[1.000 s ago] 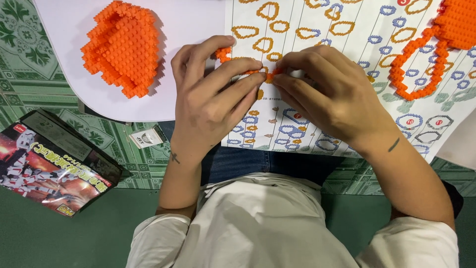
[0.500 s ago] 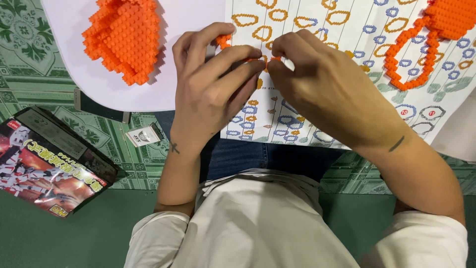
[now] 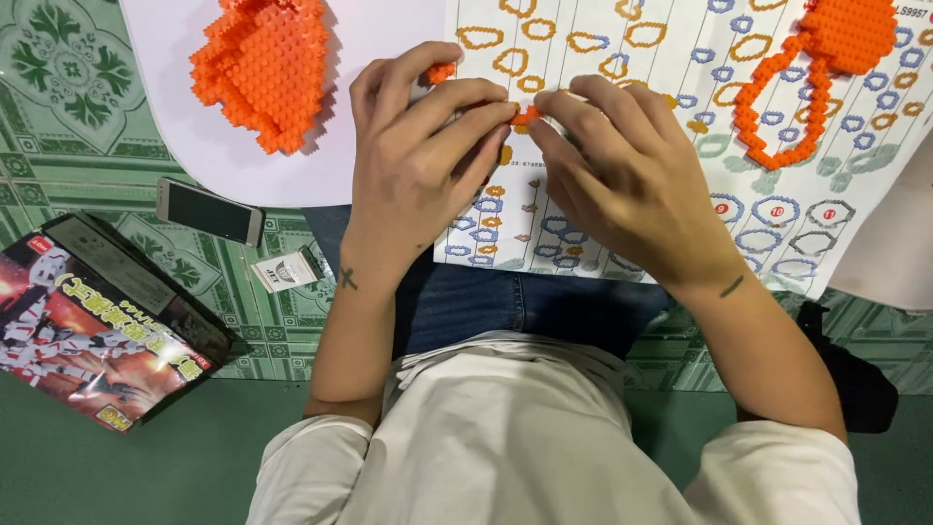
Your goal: The person assembles small orange plastic bricks by hand, following a printed instruction sheet. They repeatedly pick bricks from a tray, connect them into small chains, and place the chains on the paper. The person occasionally sifts through the tray to locate additional pieces.
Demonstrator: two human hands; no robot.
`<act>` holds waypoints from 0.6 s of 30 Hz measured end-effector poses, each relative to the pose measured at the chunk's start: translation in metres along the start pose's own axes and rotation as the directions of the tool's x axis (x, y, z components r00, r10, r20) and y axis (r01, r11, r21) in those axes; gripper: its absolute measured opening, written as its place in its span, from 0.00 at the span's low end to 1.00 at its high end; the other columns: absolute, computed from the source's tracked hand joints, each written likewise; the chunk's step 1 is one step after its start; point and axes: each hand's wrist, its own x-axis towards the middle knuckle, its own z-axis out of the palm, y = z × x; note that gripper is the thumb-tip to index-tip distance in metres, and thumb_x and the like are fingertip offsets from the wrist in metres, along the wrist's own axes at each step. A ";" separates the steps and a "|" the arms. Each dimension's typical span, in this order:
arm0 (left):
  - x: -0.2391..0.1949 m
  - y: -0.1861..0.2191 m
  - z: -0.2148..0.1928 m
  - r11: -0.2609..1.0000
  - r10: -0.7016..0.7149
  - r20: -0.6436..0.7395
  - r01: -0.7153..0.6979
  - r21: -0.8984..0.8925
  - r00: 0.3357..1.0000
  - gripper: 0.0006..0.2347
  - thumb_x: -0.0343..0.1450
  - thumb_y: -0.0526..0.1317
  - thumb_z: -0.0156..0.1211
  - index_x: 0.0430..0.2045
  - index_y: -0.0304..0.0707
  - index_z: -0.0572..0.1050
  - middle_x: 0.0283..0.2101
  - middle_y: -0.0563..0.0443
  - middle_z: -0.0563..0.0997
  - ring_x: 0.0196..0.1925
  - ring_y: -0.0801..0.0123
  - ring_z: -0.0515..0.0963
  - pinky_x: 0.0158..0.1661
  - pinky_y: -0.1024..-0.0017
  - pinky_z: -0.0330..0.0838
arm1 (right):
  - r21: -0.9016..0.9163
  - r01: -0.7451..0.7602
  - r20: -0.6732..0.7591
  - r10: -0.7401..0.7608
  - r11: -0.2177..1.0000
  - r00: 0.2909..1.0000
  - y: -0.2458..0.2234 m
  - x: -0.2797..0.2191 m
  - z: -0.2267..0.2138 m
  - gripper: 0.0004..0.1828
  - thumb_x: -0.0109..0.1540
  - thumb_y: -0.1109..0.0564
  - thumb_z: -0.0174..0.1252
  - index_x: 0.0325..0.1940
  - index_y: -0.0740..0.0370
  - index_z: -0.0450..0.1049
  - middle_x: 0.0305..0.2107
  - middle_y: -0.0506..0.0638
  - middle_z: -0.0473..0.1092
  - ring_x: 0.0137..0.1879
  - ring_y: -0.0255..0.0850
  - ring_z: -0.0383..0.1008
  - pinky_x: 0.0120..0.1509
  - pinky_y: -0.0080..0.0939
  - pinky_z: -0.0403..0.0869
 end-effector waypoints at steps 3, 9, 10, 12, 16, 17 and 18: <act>0.001 0.002 0.000 1.000 -0.006 0.002 0.006 0.011 1.000 0.05 0.65 0.29 0.66 0.31 0.33 0.80 0.39 0.54 0.78 0.53 0.62 0.65 0.54 0.59 0.52 | 0.002 -0.012 0.002 0.012 1.000 1.000 -0.001 0.003 0.002 0.16 0.56 0.68 0.62 0.48 0.70 0.71 0.49 0.55 0.66 0.54 0.47 0.68 0.55 0.45 0.69; -0.010 0.001 -0.004 0.986 -0.147 0.045 0.143 0.089 0.988 0.10 0.64 0.30 0.68 0.37 0.34 0.80 0.50 0.47 0.73 0.57 0.57 0.64 0.60 0.56 0.52 | -0.015 -0.023 0.015 0.023 1.000 1.000 0.008 -0.008 0.009 0.16 0.58 0.64 0.64 0.50 0.65 0.73 0.52 0.51 0.65 0.58 0.46 0.65 0.58 0.46 0.70; -0.009 0.003 -0.007 0.986 -0.147 0.052 0.142 0.087 0.988 0.10 0.64 0.30 0.68 0.37 0.34 0.80 0.50 0.47 0.73 0.57 0.57 0.64 0.60 0.56 0.52 | -0.013 -0.030 0.017 0.030 0.999 0.999 0.011 -0.009 0.009 0.16 0.58 0.64 0.64 0.50 0.65 0.73 0.52 0.51 0.65 0.58 0.46 0.65 0.58 0.46 0.70; -0.007 0.007 -0.015 0.979 -0.199 0.055 0.196 0.052 0.978 0.10 0.64 0.28 0.64 0.39 0.27 0.77 0.48 0.42 0.71 0.55 0.55 0.67 0.57 0.59 0.56 | 0.059 -0.007 -0.002 0.007 0.998 1.000 0.016 -0.008 0.011 0.15 0.59 0.63 0.63 0.49 0.67 0.74 0.52 0.51 0.67 0.58 0.48 0.66 0.58 0.48 0.70; -0.005 0.007 -0.016 0.977 -0.212 0.037 0.211 0.040 0.977 0.09 0.63 0.26 0.64 0.36 0.26 0.77 0.43 0.44 0.73 0.51 0.55 0.69 0.53 0.60 0.58 | 0.082 -0.011 -0.006 0.011 0.997 1.000 0.021 -0.002 0.010 0.11 0.59 0.65 0.64 0.45 0.67 0.75 0.52 0.51 0.69 0.58 0.47 0.66 0.57 0.46 0.71; -0.006 0.005 -0.015 0.977 -0.212 0.010 0.211 0.029 0.977 0.09 0.62 0.26 0.65 0.34 0.25 0.77 0.42 0.44 0.74 0.49 0.55 0.70 0.53 0.61 0.59 | 0.089 -0.026 -0.016 0.027 0.996 1.000 0.022 0.000 0.009 0.11 0.59 0.66 0.65 0.45 0.68 0.75 0.50 0.53 0.69 0.55 0.47 0.68 0.55 0.45 0.71; -0.006 0.004 -0.014 0.977 -0.211 -0.017 0.212 0.017 0.977 0.08 0.62 0.26 0.66 0.32 0.25 0.78 0.41 0.44 0.75 0.48 0.56 0.71 0.52 0.62 0.61 | 0.096 -0.041 -0.025 0.044 0.995 0.999 0.023 0.003 0.008 0.12 0.58 0.66 0.66 0.45 0.68 0.76 0.48 0.55 0.70 0.52 0.47 0.69 0.52 0.44 0.72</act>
